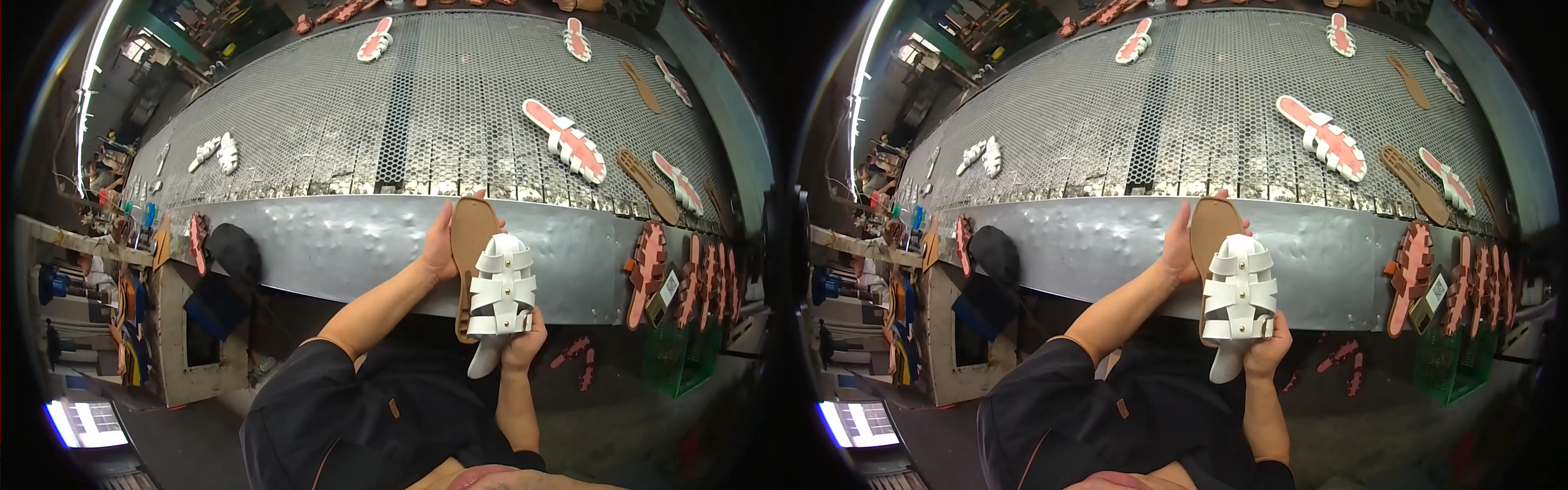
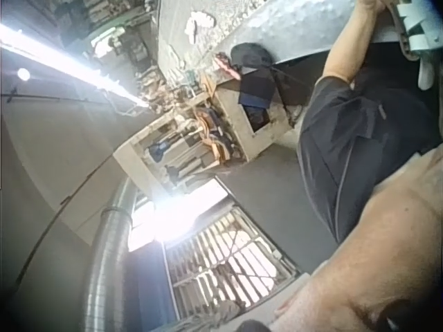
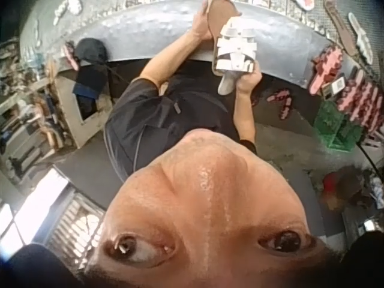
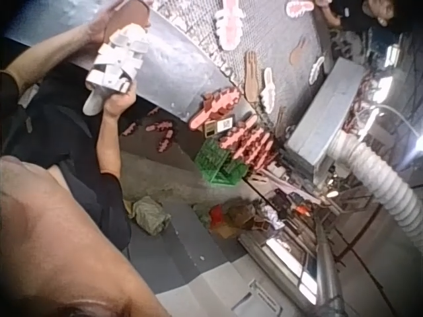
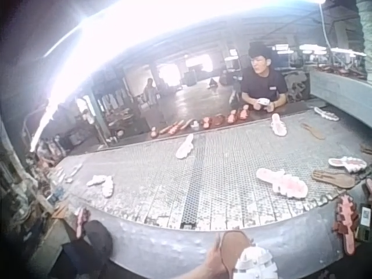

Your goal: Inspecting the construction and quality of white sandals on a shoe manufacturing production line.

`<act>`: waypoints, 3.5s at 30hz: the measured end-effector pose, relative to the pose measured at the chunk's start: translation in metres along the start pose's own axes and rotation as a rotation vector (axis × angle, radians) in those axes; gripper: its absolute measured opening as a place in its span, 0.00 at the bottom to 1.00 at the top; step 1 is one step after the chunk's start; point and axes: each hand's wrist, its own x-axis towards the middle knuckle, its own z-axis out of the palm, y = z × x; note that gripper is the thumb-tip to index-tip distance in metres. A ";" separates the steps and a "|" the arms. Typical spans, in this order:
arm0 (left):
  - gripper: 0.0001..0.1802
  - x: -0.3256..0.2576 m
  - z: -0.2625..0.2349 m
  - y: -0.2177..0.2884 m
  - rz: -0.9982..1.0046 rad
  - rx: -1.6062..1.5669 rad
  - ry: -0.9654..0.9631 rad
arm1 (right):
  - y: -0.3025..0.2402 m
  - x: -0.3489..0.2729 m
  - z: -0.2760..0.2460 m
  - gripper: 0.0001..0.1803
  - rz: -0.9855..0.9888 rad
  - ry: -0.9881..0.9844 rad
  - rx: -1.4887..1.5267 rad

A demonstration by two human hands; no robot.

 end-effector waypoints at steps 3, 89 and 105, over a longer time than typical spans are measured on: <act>0.34 0.014 0.000 0.011 -0.040 -0.075 -0.018 | 0.010 0.016 0.008 0.14 -0.098 -0.001 -0.273; 0.21 -0.314 -0.283 0.433 -0.083 0.884 0.265 | 0.292 -0.175 0.466 0.10 0.061 -0.091 -0.407; 0.25 -0.300 -0.269 0.431 -0.205 0.804 0.180 | 0.264 -0.153 0.440 0.15 0.013 -0.304 -0.543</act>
